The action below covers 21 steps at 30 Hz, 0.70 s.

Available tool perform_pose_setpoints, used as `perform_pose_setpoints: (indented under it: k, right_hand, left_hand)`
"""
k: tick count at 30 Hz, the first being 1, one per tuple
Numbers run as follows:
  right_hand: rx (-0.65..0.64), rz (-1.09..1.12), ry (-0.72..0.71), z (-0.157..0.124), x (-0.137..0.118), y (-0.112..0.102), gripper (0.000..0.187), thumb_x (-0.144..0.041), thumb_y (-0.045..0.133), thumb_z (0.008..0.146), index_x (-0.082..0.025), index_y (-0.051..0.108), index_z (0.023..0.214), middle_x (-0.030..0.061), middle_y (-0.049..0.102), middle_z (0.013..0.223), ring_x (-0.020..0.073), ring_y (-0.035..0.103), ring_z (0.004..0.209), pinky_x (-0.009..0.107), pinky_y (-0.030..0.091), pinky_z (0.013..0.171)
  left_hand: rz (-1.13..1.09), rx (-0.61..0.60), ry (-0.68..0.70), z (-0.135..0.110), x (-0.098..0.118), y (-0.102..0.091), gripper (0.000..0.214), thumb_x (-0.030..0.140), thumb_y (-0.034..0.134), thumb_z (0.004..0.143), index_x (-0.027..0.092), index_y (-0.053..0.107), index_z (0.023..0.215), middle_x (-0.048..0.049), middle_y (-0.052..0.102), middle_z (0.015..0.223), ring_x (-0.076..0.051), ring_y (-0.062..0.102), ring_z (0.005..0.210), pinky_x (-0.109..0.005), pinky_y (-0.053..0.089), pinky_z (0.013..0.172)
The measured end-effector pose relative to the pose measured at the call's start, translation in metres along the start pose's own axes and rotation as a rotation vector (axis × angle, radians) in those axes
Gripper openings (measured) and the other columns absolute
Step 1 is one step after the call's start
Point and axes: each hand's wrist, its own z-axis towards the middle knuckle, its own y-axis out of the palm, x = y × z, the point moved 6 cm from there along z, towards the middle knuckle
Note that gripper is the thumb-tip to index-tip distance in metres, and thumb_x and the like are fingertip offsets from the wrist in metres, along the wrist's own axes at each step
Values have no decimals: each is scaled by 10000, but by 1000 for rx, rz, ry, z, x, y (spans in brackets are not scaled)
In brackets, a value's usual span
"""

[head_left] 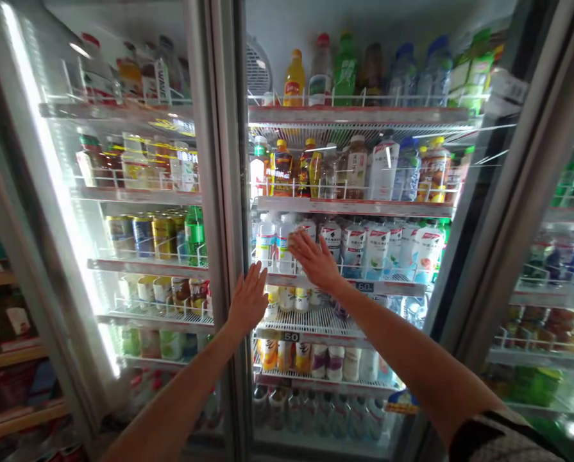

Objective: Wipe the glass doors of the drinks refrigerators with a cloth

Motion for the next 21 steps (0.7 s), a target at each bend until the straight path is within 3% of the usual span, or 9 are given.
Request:
perform_pose_setpoints:
  k: [3, 6, 8, 10, 13, 15, 17, 21]
  right_hand:
    - [1, 25, 68, 6, -15, 7, 538, -151, 431, 851, -198, 341, 1379, 82, 289, 1479, 254, 153, 1395, 538, 89, 1121]
    - [-59, 43, -147, -34, -66, 22, 479, -148, 435, 845, -208, 428, 1320, 36, 343, 1457, 215, 236, 1370, 470, 116, 1140]
    - [-73, 28, -289, -58, -82, 23, 435, -152, 419, 852, -215, 472, 1279, 1, 379, 1438, 181, 259, 1358, 426, 86, 1156]
    - [-74, -2, -279, -61, -61, 13, 449, -149, 421, 848, -227, 462, 1288, -7, 374, 1441, 174, 215, 1375, 428, 26, 1159]
    - [-33, -73, 71, -41, 20, -12, 550, -156, 475, 821, -238, 375, 1355, 45, 270, 1491, 214, 102, 1407, 505, -7, 1135]
    - [10, -120, 277, -41, 60, -26, 593, -165, 495, 812, -247, 338, 1377, 65, 187, 1517, 233, 58, 1412, 532, 14, 1123]
    - [14, -152, 332, -61, 64, -29, 586, -160, 487, 813, -251, 344, 1375, 70, 162, 1522, 236, 43, 1412, 529, 49, 1121]
    - [-58, -167, 221, -122, 20, -17, 531, -131, 460, 816, -233, 411, 1334, 75, 284, 1483, 217, 55, 1412, 489, 82, 1128]
  left_hand:
    - [-24, 20, -6, 2, 0, 0, 544, 208, 401, 837, 80, 337, 1361, -142, 299, 1457, -241, 244, 1367, -430, 261, 1090]
    - [-44, 17, 8, -1, 2, 2, 531, 193, 405, 834, 99, 352, 1353, -135, 303, 1456, -232, 238, 1370, -422, 262, 1093]
    - [-54, 26, 26, -1, 3, 1, 528, 180, 404, 830, 108, 357, 1351, -129, 311, 1454, -228, 240, 1369, -418, 259, 1096]
    - [-60, 44, 47, 3, 5, -1, 536, 176, 407, 828, 103, 345, 1356, -132, 307, 1456, -232, 233, 1371, -419, 256, 1099]
    - [-81, 72, 76, 14, 8, -5, 553, 184, 427, 822, 89, 333, 1359, -143, 291, 1461, -242, 193, 1382, -429, 237, 1108]
    - [-105, 80, 89, 21, 14, -6, 556, 185, 433, 819, 85, 331, 1357, -152, 281, 1463, -242, 165, 1389, -437, 217, 1116]
    - [-130, 82, 98, 26, 23, -5, 548, 186, 429, 824, 83, 333, 1354, -157, 276, 1464, -239, 158, 1390, -441, 204, 1121]
    - [-174, 83, 122, 33, 48, -2, 544, 180, 420, 828, 89, 331, 1356, -147, 274, 1467, -237, 164, 1389, -437, 201, 1122]
